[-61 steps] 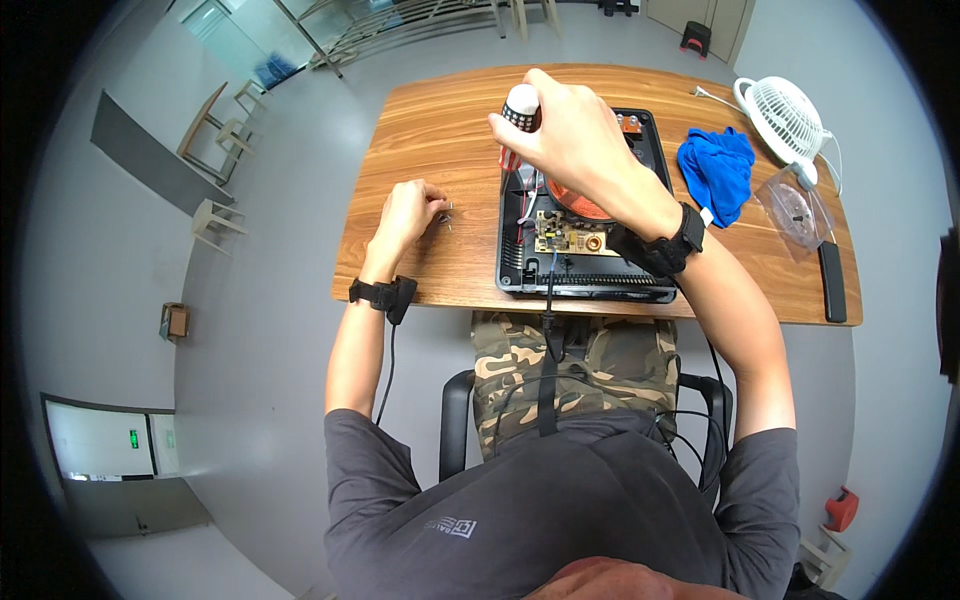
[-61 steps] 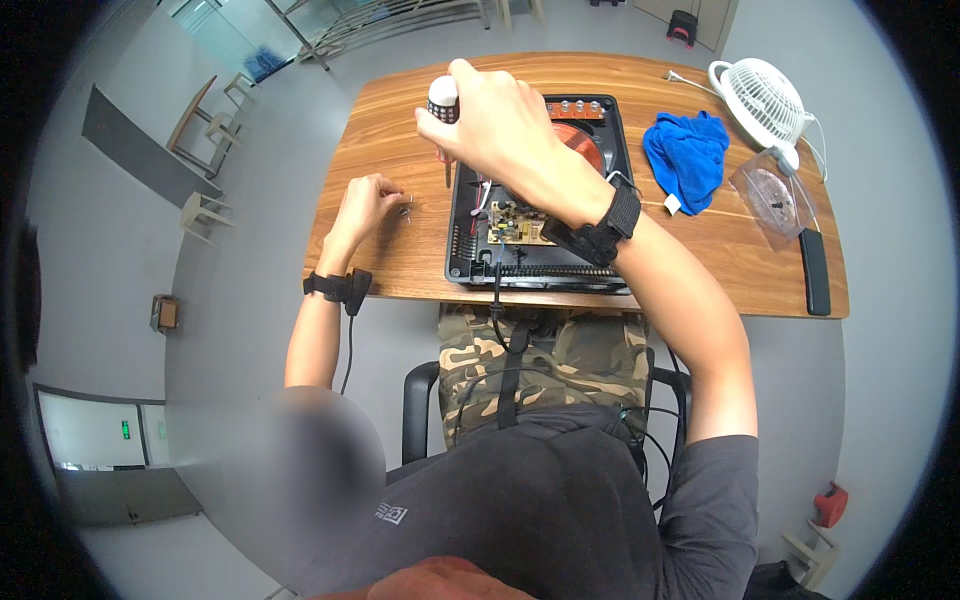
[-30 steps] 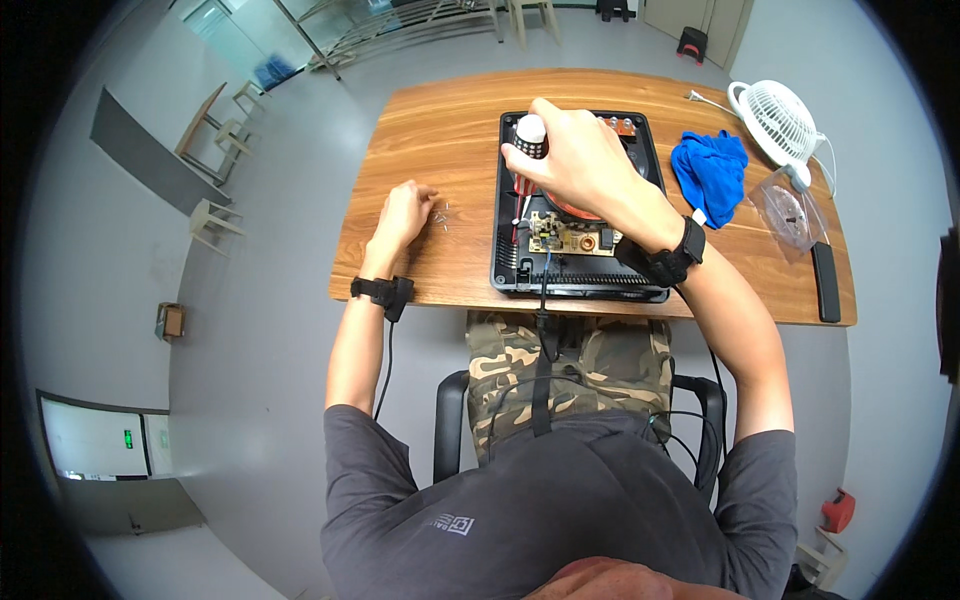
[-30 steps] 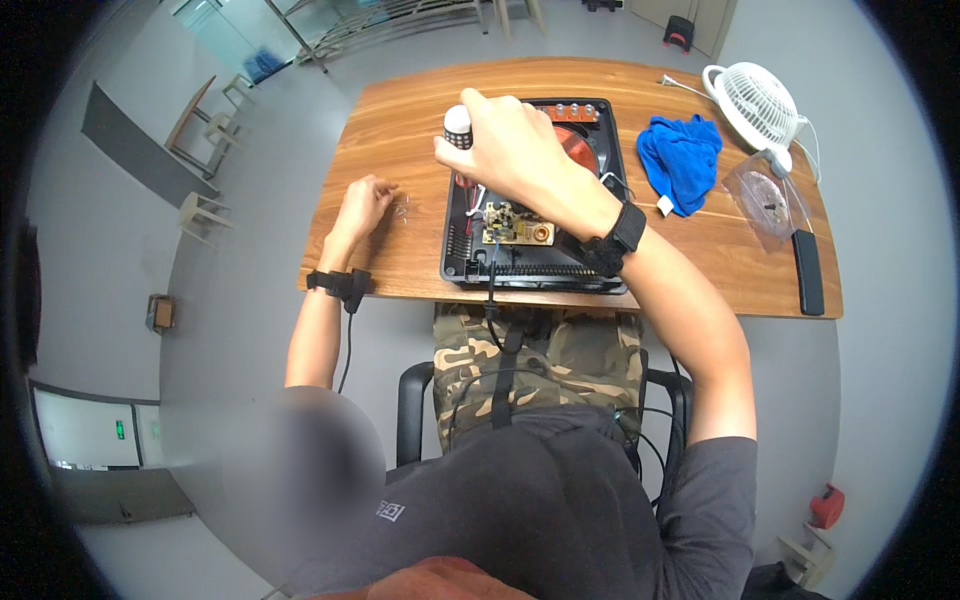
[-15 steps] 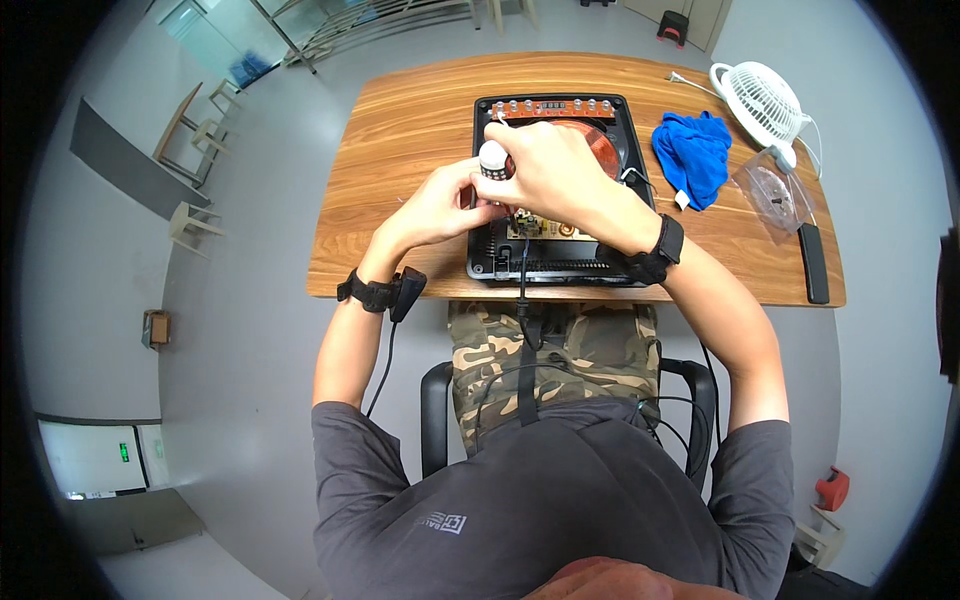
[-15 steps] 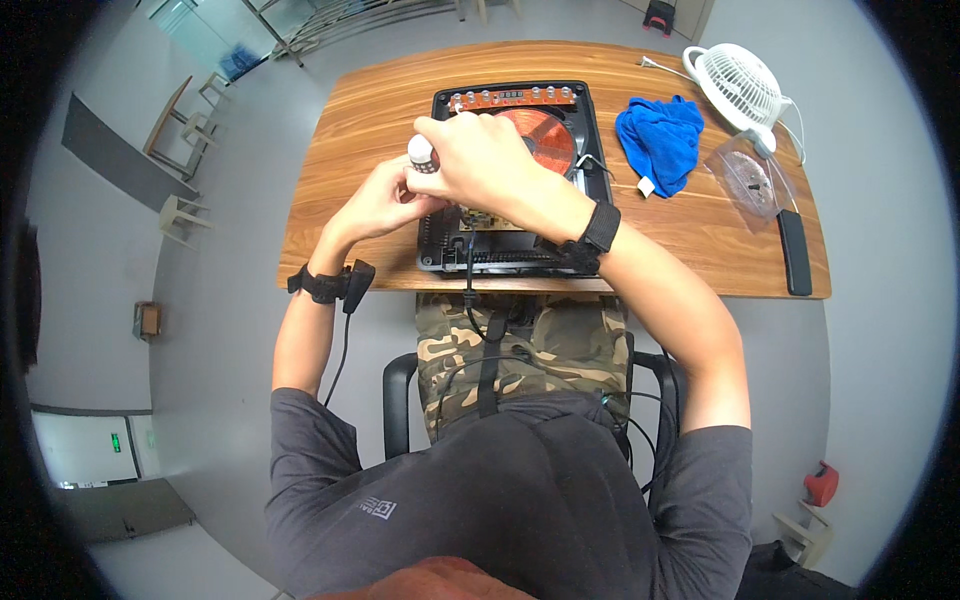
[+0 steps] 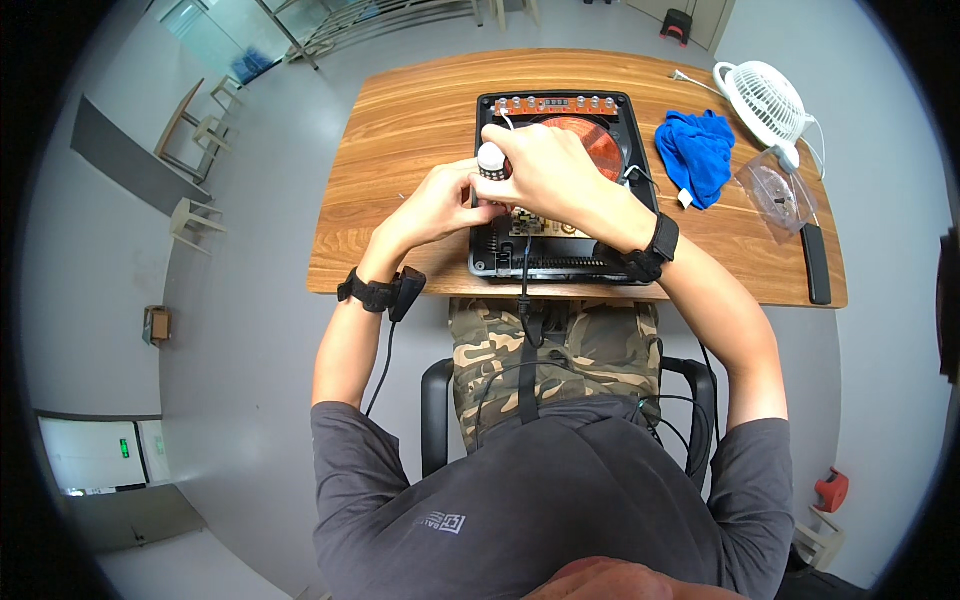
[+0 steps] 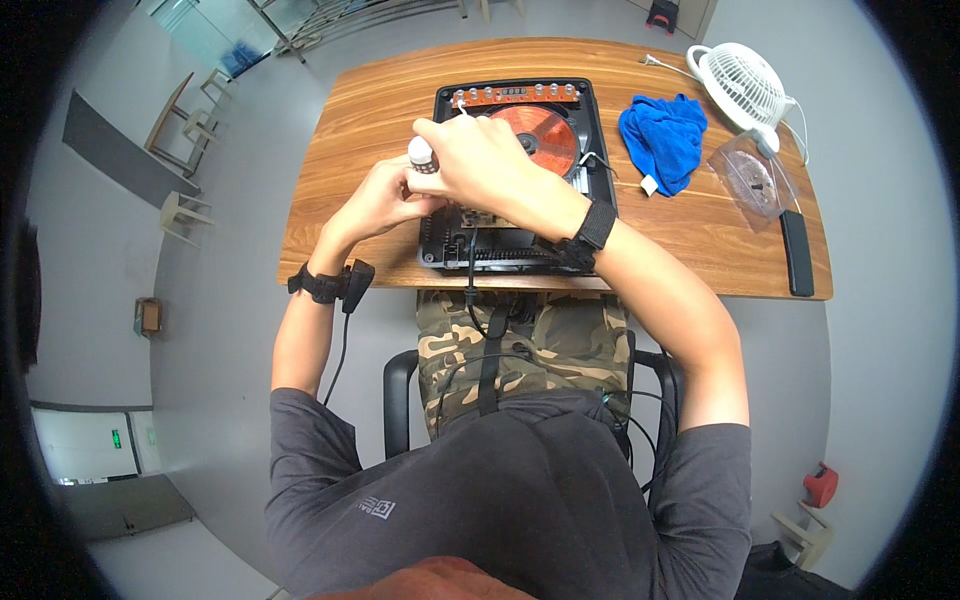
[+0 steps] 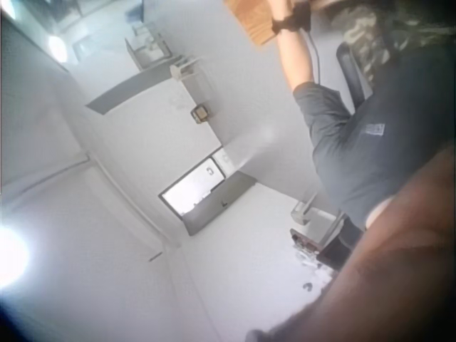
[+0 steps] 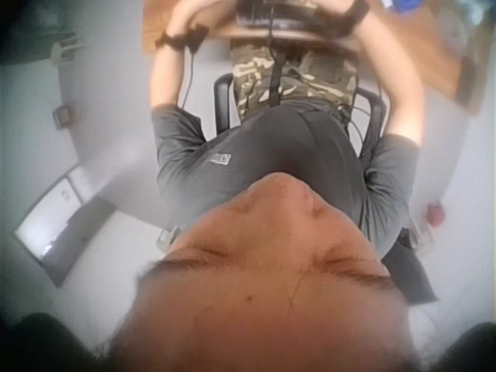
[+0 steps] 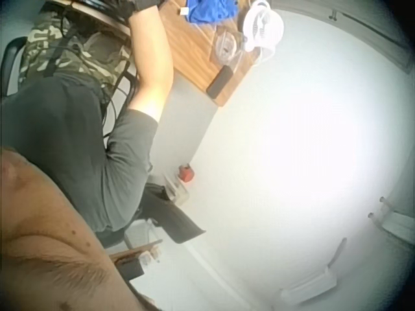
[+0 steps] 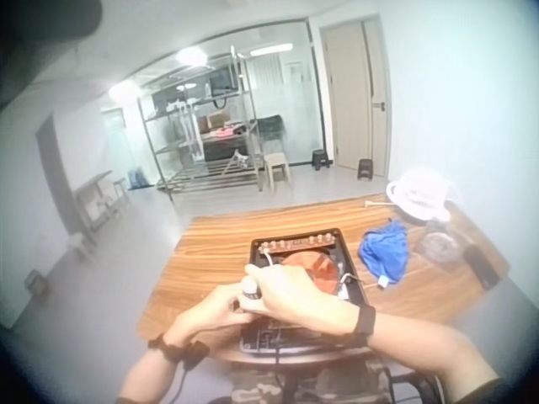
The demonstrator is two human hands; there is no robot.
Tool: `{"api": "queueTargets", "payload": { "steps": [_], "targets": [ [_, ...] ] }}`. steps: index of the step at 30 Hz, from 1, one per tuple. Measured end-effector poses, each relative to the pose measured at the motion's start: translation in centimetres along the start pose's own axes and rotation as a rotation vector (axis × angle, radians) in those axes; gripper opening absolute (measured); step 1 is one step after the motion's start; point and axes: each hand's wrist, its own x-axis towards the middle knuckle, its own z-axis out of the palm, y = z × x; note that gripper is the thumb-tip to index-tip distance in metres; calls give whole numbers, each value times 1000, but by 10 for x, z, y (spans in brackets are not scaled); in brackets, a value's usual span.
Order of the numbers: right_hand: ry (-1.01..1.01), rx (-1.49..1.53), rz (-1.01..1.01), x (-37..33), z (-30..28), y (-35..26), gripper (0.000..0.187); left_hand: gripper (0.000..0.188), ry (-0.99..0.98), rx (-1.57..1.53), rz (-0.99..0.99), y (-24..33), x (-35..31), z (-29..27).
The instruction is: The person disassembles a small electronic device on a wooden table. They use a screwdriver to remove screws and separate internal components, then wipe the device's interior with a blue cloth.
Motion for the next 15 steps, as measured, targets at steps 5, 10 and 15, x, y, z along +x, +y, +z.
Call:
{"api": "queueTargets", "payload": {
  "steps": [5, 10, 15],
  "targets": [
    [4, 3, -2, -2, 2, 0, 39, 20, 29, 34, 30, -6, 0, 3],
    [-20, -18, 19, -1, 1, -1, 40, 20, 49, -9, 27, -7, 1, 4],
    [-13, -21, 38, 0, 1, 0, 40, 23, 49, 52, 14, -5, 0, 3]
  ]
}}
